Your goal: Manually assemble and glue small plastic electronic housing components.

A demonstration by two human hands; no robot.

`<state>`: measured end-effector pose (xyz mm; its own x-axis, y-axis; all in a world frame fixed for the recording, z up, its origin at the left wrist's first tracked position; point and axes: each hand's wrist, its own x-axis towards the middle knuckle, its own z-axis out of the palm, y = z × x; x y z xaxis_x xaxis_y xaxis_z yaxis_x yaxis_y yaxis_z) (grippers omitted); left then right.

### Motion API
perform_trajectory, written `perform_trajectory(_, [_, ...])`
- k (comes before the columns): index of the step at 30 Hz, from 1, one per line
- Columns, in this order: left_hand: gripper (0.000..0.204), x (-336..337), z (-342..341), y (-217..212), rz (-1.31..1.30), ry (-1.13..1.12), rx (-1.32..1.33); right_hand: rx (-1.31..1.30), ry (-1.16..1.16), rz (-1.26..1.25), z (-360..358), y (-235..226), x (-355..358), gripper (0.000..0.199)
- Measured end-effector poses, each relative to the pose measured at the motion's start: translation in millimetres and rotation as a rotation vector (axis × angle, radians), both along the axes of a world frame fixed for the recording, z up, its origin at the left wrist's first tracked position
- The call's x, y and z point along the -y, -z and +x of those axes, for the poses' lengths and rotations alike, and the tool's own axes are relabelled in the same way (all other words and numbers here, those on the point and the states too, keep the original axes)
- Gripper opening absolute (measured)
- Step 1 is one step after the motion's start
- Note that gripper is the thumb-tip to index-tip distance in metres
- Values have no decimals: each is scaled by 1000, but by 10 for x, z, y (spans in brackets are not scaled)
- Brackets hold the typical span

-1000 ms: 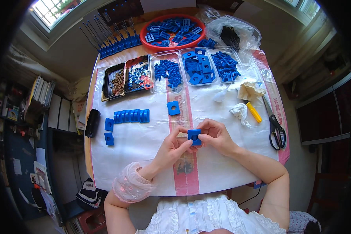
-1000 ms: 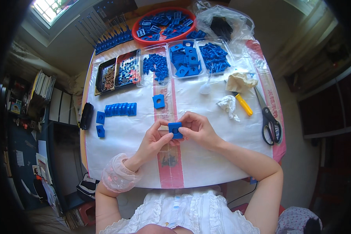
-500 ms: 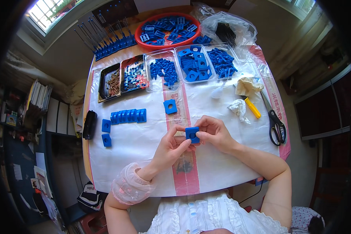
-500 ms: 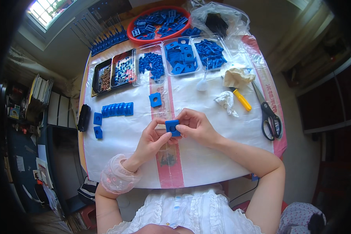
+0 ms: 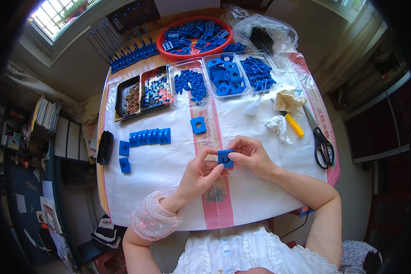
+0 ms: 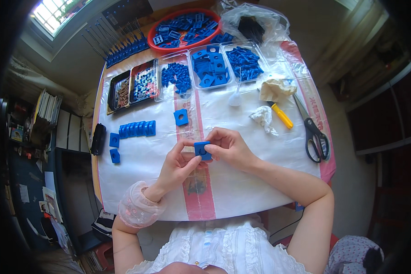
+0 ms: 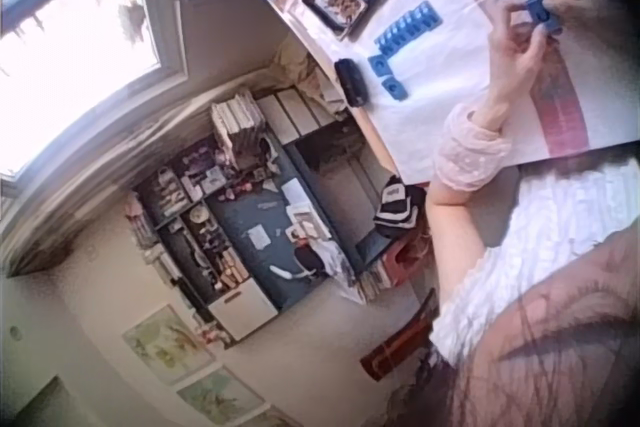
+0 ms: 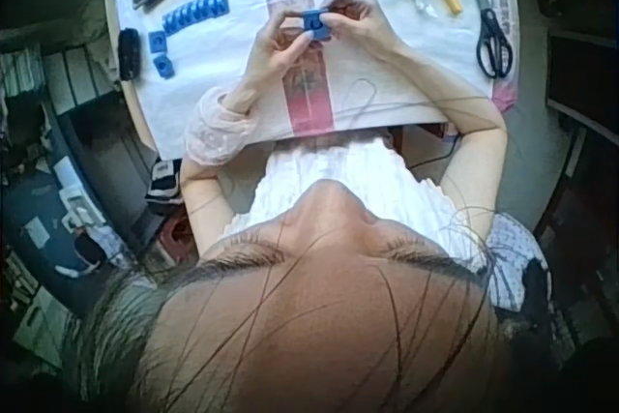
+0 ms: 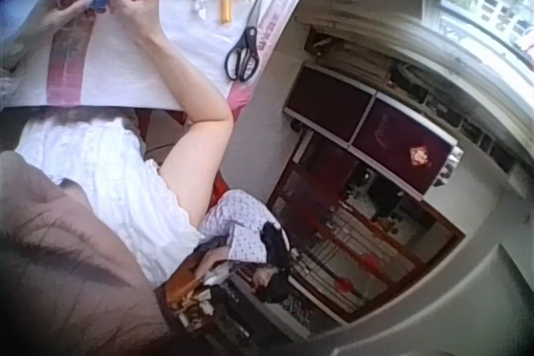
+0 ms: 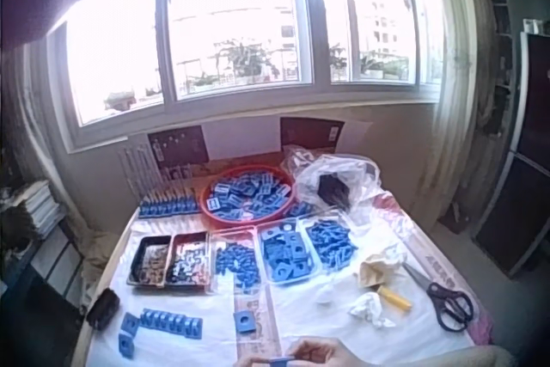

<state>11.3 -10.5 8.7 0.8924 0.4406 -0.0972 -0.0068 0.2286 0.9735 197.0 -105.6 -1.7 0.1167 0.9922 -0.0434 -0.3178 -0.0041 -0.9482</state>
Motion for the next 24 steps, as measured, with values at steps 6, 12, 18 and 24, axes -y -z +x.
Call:
perform_trajectory(6, [25,-11,-12,-30,-48,6,-28,-24,-16,8,10,26,-5,11])
perform_trajectory(12, [31,-17,2,-35,-28,3,-11,0,9,12,2,15,1,10])
perform_trajectory(18, [36,-19,-10,-19,-78,2,13,-7,-8,-6,12,21,-8,10])
perform_trajectory(24, [35,-22,-3,-21,-67,-26,16,-35,-74,33,26,-28,-14,22])
